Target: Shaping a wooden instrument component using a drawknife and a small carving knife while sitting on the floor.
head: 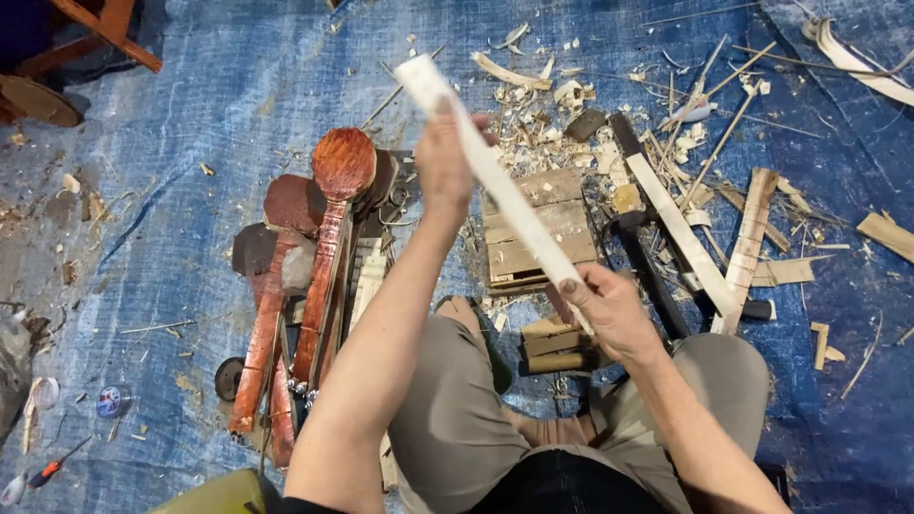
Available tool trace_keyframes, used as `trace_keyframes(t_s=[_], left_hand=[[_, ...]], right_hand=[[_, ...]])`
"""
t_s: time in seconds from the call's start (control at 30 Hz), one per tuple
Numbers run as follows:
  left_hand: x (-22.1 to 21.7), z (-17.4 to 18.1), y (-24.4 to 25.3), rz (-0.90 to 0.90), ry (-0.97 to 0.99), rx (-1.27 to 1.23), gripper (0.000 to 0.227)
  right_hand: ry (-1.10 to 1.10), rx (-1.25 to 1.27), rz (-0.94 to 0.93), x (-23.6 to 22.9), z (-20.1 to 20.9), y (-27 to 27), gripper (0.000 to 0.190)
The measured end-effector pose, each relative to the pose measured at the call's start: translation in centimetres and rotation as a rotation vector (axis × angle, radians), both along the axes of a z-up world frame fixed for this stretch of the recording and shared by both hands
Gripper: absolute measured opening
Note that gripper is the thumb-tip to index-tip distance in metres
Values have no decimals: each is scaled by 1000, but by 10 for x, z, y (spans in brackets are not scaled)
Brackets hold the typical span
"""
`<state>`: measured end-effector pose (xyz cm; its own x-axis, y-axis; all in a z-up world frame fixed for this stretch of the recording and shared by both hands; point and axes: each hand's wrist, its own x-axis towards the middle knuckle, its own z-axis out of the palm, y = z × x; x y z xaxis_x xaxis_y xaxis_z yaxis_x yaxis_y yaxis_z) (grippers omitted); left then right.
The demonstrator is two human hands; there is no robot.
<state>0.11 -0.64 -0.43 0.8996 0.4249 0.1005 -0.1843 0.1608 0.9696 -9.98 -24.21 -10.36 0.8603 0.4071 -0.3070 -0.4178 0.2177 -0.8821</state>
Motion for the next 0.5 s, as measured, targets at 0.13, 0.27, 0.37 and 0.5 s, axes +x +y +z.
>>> trace_keyframes(t_s=[0.13, 0.27, 0.37, 0.5], left_hand=[[-9, 16, -31, -439, 599, 373, 43], [-43, 19, -43, -566, 367, 1198, 23], [-102, 93, -63, -519, -170, 795, 12], [-197, 163, -66, -672, -471, 695, 15]], right_hand=[[-105, -166, -326, 0, -9, 6, 36], [-129, -207, -417, 16, -28, -9, 42], [-134, -214, -530, 21, -64, -28, 37], [34, -424, -493, 0, -114, -56, 34]])
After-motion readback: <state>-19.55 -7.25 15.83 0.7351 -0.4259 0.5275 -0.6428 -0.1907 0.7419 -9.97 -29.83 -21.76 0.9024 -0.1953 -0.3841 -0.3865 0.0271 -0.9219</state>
